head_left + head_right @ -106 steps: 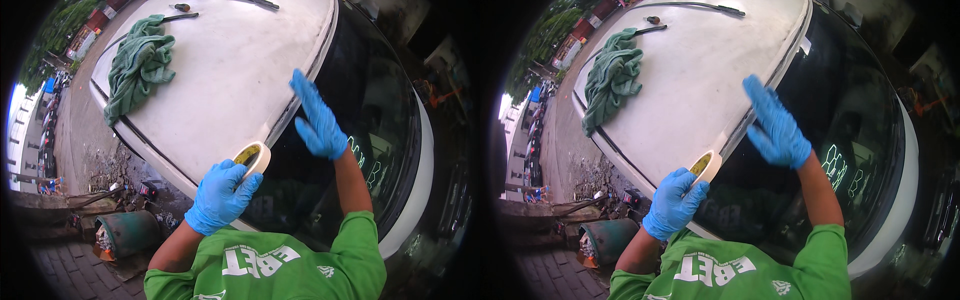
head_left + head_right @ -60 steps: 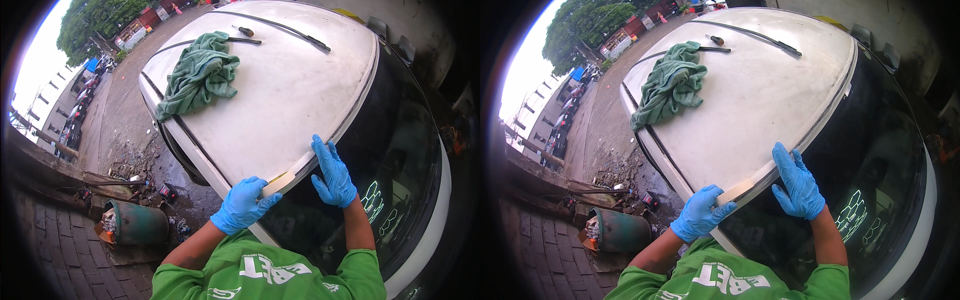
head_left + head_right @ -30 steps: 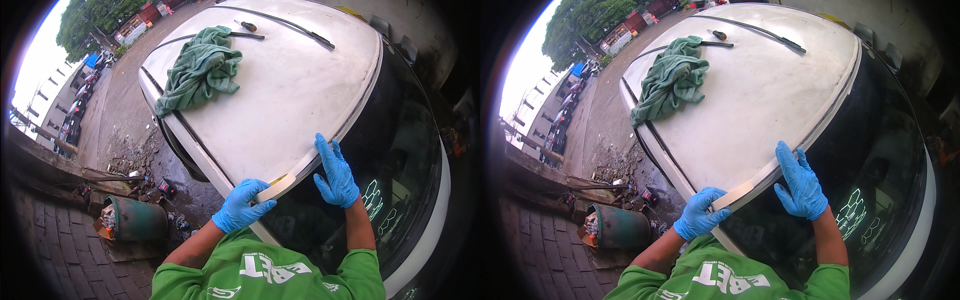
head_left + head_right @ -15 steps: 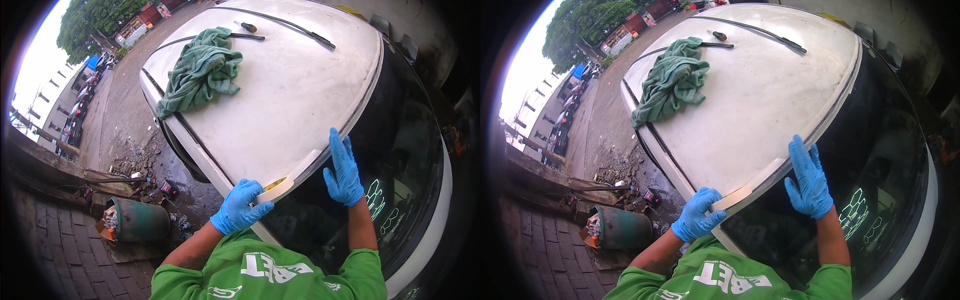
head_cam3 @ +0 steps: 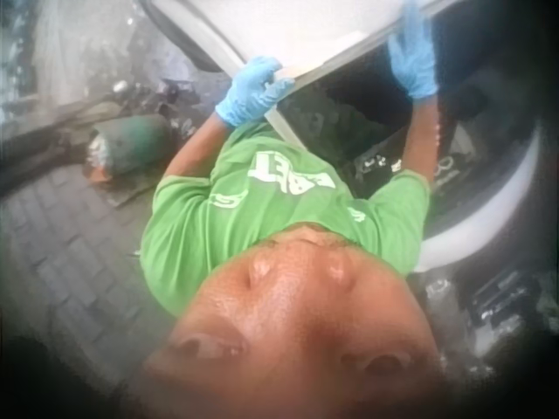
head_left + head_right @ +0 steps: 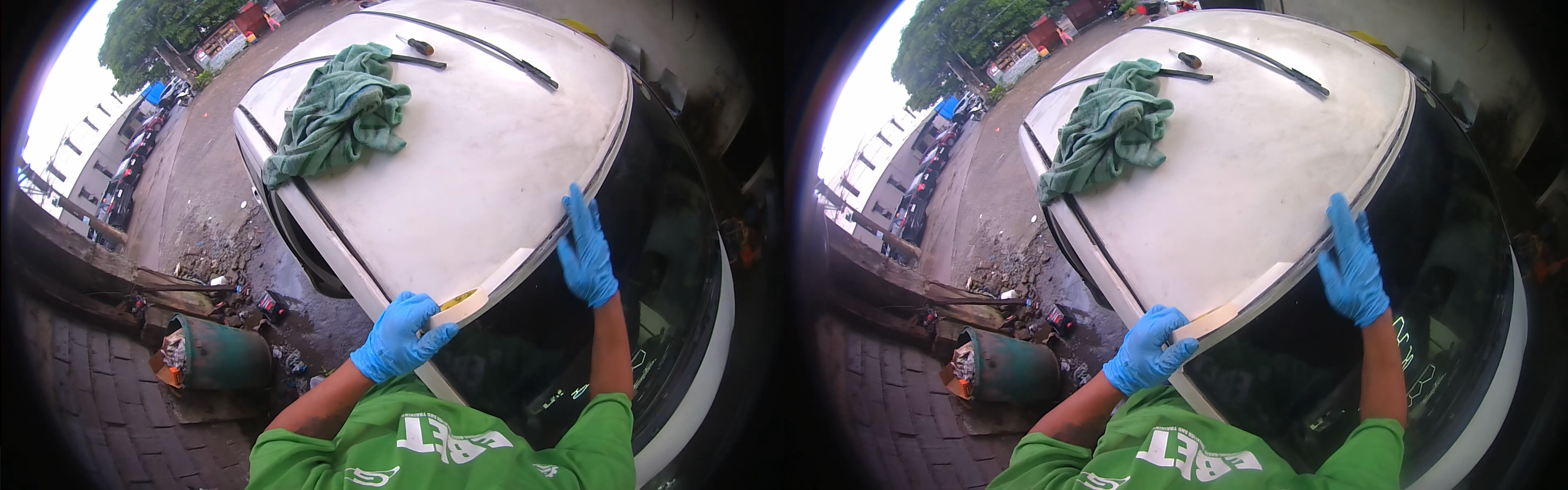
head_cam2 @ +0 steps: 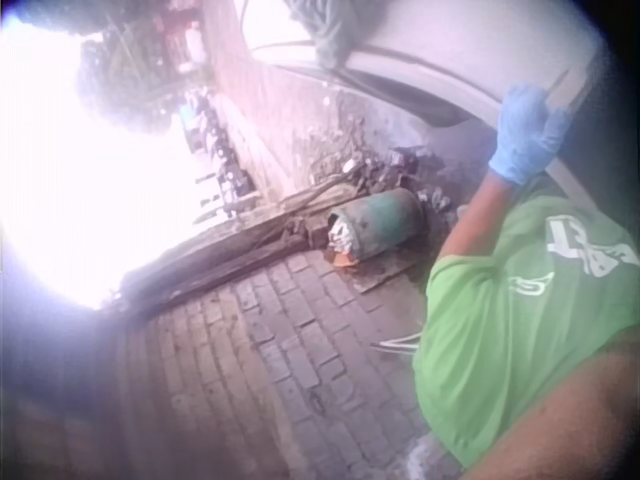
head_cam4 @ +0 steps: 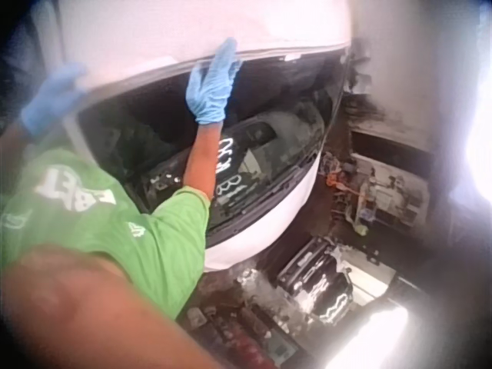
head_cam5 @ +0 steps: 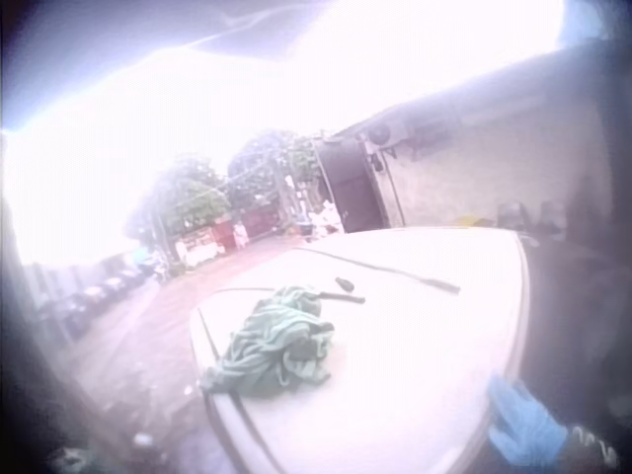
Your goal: The person applies masking tape along the edge of a car's windshield. They smooth the tape, tear off sections, and continue applying it around the perimeter of the glass.
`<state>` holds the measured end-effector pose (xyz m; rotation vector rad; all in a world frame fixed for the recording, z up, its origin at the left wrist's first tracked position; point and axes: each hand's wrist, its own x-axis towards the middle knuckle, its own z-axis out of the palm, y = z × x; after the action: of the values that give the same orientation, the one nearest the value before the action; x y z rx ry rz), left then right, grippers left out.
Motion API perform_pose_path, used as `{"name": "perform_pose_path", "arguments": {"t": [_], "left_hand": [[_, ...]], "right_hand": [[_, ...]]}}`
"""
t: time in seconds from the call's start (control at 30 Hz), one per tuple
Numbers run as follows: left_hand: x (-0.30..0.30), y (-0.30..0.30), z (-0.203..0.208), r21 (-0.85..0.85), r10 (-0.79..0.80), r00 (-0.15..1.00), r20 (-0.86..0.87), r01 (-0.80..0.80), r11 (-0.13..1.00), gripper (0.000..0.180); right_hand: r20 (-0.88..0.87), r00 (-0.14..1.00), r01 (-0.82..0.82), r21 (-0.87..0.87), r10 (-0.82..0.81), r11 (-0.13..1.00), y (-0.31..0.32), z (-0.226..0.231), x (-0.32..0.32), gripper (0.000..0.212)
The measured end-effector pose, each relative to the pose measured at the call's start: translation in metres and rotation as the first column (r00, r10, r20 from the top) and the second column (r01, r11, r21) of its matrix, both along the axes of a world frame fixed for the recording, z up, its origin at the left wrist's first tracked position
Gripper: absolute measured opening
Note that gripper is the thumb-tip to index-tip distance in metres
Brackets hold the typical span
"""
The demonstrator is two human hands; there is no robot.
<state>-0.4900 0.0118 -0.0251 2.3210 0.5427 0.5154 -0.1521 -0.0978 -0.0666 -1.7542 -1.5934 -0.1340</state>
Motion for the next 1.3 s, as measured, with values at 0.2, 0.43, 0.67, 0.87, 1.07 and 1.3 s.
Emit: {"name": "perform_pose_path", "arguments": {"t": [0.2, 0.43, 0.67, 0.87, 1.07, 1.3], "left_hand": [[-0.002, 0.001, -0.005, 0.037, 0.006, 1.0, 0.028, -0.007, 0.999, 0.033], [-0.002, 0.0, -0.002, -0.014, 0.021, 1.0, 0.0, -0.021, 1.0, 0.033], [-0.001, 0.001, -0.006, 0.004, -0.014, 1.0, 0.0, 0.014, 1.0, 0.034], [-0.001, -0.003, -0.003, 0.0, 0.032, 0.999, 0.036, -0.032, 0.999, 0.033], [-0.003, -0.003, -0.01, -0.016, 0.014, 1.0, 0.009, -0.013, 1.0, 0.033], [-0.004, 0.0, -0.004, 0.029, 0.014, 1.0, 0.013, -0.015, 0.999, 0.034]], "right_hand": [[0.081, 0.951, -0.268, -0.259, 0.298, 0.928, -0.018, 0.011, -0.068, 0.076], [0.057, 0.998, -0.012, -0.107, 0.019, 0.994, -0.005, 0.006, -0.032, 0.071], [0.134, 0.991, 0.03, -0.074, -0.02, 0.997, 0.002, 0.0, 0.006, 0.079], [0.17, 0.956, -0.191, -0.254, 0.238, 0.948, -0.008, 0.018, -0.046, 0.08], [0.096, 0.992, 0.084, -0.027, -0.081, 0.996, 0.005, 0.001, 0.026, 0.078], [0.112, 0.969, -0.189, -0.237, 0.22, 0.953, -0.003, 0.019, -0.042, 0.075]]}}
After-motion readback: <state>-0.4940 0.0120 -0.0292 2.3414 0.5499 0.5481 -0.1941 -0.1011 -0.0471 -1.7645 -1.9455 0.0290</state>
